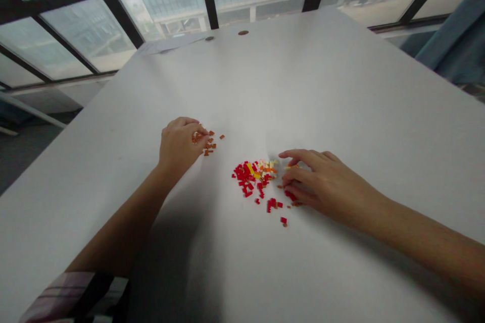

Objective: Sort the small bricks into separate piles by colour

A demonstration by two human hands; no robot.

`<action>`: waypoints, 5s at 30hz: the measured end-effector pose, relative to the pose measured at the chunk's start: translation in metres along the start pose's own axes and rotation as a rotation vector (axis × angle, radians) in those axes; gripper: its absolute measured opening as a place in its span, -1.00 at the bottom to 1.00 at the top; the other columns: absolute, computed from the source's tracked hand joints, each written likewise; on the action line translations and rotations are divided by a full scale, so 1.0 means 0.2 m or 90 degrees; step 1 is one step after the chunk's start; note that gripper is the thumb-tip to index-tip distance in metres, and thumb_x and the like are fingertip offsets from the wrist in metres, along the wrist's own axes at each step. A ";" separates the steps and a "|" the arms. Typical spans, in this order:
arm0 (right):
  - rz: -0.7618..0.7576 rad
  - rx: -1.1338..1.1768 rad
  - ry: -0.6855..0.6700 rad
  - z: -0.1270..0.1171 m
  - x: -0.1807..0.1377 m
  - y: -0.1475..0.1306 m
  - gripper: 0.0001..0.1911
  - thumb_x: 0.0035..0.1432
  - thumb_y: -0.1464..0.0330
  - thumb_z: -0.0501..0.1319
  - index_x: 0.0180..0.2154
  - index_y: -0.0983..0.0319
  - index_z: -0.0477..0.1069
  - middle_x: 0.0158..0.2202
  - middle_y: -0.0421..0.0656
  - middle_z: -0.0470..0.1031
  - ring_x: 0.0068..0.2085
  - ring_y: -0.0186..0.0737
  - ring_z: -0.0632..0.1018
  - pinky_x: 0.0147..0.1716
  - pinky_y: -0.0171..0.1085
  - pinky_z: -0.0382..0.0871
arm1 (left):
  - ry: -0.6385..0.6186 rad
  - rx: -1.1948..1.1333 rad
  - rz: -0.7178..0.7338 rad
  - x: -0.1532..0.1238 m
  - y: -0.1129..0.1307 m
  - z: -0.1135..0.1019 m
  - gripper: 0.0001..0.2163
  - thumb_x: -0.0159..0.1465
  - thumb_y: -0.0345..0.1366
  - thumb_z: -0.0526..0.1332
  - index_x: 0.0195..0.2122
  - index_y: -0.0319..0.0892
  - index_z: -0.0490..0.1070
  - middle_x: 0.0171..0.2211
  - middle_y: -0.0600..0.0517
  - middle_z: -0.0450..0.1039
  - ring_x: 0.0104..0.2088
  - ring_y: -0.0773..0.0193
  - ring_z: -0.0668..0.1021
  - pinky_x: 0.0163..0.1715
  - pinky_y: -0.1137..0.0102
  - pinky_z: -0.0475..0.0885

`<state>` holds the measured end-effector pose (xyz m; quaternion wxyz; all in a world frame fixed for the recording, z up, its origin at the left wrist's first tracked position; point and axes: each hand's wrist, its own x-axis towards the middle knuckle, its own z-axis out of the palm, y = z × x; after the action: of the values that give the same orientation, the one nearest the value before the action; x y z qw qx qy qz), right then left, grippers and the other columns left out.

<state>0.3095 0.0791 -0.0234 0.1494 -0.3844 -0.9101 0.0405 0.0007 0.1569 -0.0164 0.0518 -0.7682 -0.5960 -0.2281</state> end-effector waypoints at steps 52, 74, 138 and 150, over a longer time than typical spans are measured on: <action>-0.039 0.069 0.053 -0.04 0.00 0.14 -0.81 0.23 0.42 0.17 -0.29 0.17 0.58 -0.31 -0.10 0.60 -0.29 -0.14 0.58 -0.30 -0.17 0.48 | 0.033 0.075 0.027 -0.05 0.03 0.04 -0.92 0.22 -0.29 0.25 -0.37 -0.11 0.54 -0.14 -0.07 0.56 -0.07 -0.02 0.52 0.03 0.01 0.29; 0.050 0.076 0.010 0.01 0.00 0.12 -0.85 0.21 0.40 0.19 -0.34 0.24 0.55 -0.31 -0.02 0.54 -0.27 -0.08 0.56 -0.28 -0.15 0.49 | 0.030 0.080 0.043 -0.05 0.07 0.01 -0.89 0.23 -0.27 0.24 -0.38 -0.12 0.54 -0.14 -0.06 0.56 -0.08 0.02 0.54 0.02 0.07 0.32; 0.056 0.185 0.162 -0.03 0.02 -0.05 -0.91 0.25 0.39 0.20 -0.29 0.18 0.48 -0.11 -0.05 0.48 -0.33 -0.27 0.55 -0.31 -0.23 0.50 | -0.088 -0.239 0.228 -0.17 0.41 -0.02 -0.92 0.19 -0.32 0.36 -0.28 -0.09 0.53 -0.11 -0.02 0.55 -0.07 0.15 0.55 0.05 0.15 0.36; 0.045 0.199 0.202 -0.04 0.03 -0.11 -0.94 0.25 0.41 0.18 -0.28 0.18 0.43 -0.15 -0.06 0.48 -0.31 -0.26 0.54 -0.38 -0.25 0.49 | -0.114 -0.359 0.244 -0.21 0.49 -0.03 -0.93 0.17 -0.39 0.37 -0.35 -0.14 0.51 -0.14 -0.03 0.55 -0.12 0.19 0.57 -0.03 0.21 0.45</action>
<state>0.2926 0.0689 -0.0109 0.3471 -0.3895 -0.8439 0.1253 0.0833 0.0897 -0.0101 -0.1733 -0.8671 -0.3566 -0.3017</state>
